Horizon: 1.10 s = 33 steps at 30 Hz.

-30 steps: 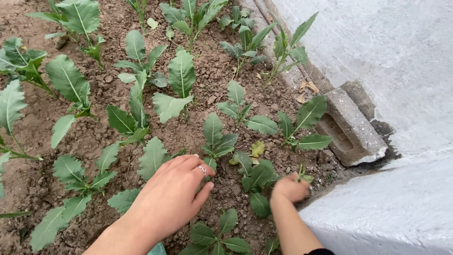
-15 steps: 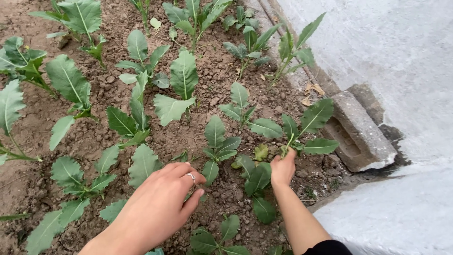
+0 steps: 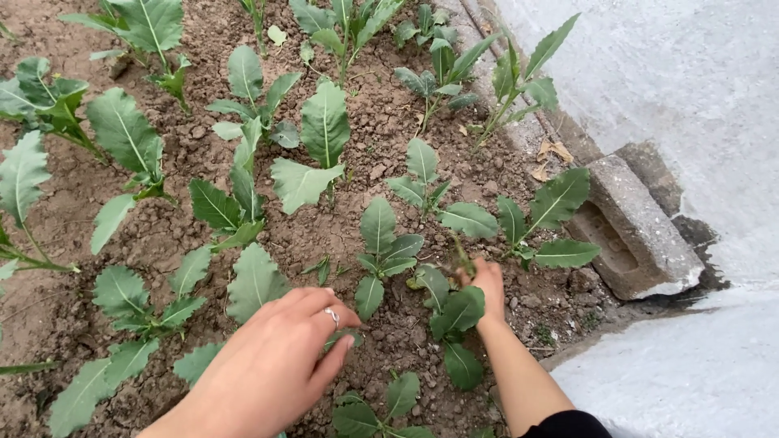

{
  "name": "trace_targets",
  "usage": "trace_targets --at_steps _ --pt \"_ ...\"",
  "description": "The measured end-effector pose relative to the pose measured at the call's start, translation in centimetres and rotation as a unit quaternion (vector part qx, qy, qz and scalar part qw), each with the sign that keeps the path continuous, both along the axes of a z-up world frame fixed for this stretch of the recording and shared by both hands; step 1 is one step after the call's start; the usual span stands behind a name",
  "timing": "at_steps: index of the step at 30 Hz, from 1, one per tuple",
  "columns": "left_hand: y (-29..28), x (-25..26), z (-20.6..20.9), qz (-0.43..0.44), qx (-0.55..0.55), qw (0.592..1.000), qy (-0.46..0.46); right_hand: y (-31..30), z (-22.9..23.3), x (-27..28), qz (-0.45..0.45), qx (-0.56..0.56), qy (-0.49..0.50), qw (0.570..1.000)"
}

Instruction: Picking vegetable leaves from a garden and placing them into a plastic bag.

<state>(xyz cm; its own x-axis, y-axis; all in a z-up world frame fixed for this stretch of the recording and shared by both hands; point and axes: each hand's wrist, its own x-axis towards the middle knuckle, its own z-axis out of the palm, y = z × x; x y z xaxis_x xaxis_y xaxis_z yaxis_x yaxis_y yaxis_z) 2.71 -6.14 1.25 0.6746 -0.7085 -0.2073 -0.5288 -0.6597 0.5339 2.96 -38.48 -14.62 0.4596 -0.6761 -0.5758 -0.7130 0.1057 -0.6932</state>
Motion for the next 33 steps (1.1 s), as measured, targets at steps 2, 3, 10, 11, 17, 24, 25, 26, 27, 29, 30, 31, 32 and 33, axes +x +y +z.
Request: trace_targets --at_steps 2,3,10,11,17,24,25,26,27,29,30,31,32,33 --pt "0.2 0.2 0.3 0.006 -0.013 1.000 -0.007 -3.6 -5.1 -0.2 0.057 -0.099 0.012 0.993" --pt "0.1 0.2 0.4 0.012 -0.026 0.999 -0.015 -5.5 -7.7 -0.4 0.113 -0.196 0.023 0.974" --pt "-0.8 0.4 0.7 0.019 -0.015 1.000 0.001 -1.2 -1.6 1.8 0.108 -0.153 -0.074 0.979" --pt "-0.9 0.3 0.7 0.018 -0.020 1.000 -0.003 0.0 -0.9 2.1 0.136 -0.120 -0.010 0.983" --pt "-1.3 0.0 0.4 0.018 -0.034 0.999 -0.016 3.4 -1.6 0.5 0.262 -0.099 0.126 0.952" --pt "-0.9 0.1 0.9 0.018 -0.002 1.000 0.014 3.4 -2.6 -1.8 0.340 -0.270 0.065 0.899" --pt "-0.8 0.0 0.8 0.018 -0.002 1.000 0.014 3.7 -2.3 -1.5 0.340 -0.270 0.066 0.899" --pt "-0.8 -0.1 0.6 0.020 -0.009 1.000 0.008 4.0 -2.0 -1.1 0.363 -0.267 0.045 0.892" --pt "-0.6 -0.1 0.5 0.022 -0.016 1.000 0.002 4.4 -1.8 -0.7 0.385 -0.264 0.024 0.884" --pt "-0.6 -0.2 0.5 0.022 -0.016 1.000 0.000 7.3 3.2 -0.2 0.353 -0.201 0.062 0.912" --pt "-0.5 -0.2 0.5 0.023 -0.017 1.000 -0.002 8.7 5.6 0.0 0.319 -0.137 0.100 0.933" --pt "-0.5 -0.2 0.4 0.023 -0.017 1.000 0.000 8.4 3.6 -0.2 0.319 -0.136 0.101 0.933" --pt "-0.4 -0.2 0.4 0.025 -0.012 1.000 0.001 8.1 1.6 -0.4 0.393 -0.228 0.104 0.885" --pt "-0.4 -0.1 0.4 0.027 -0.008 1.000 0.000 7.9 -0.4 -0.5 0.461 -0.316 0.104 0.823"
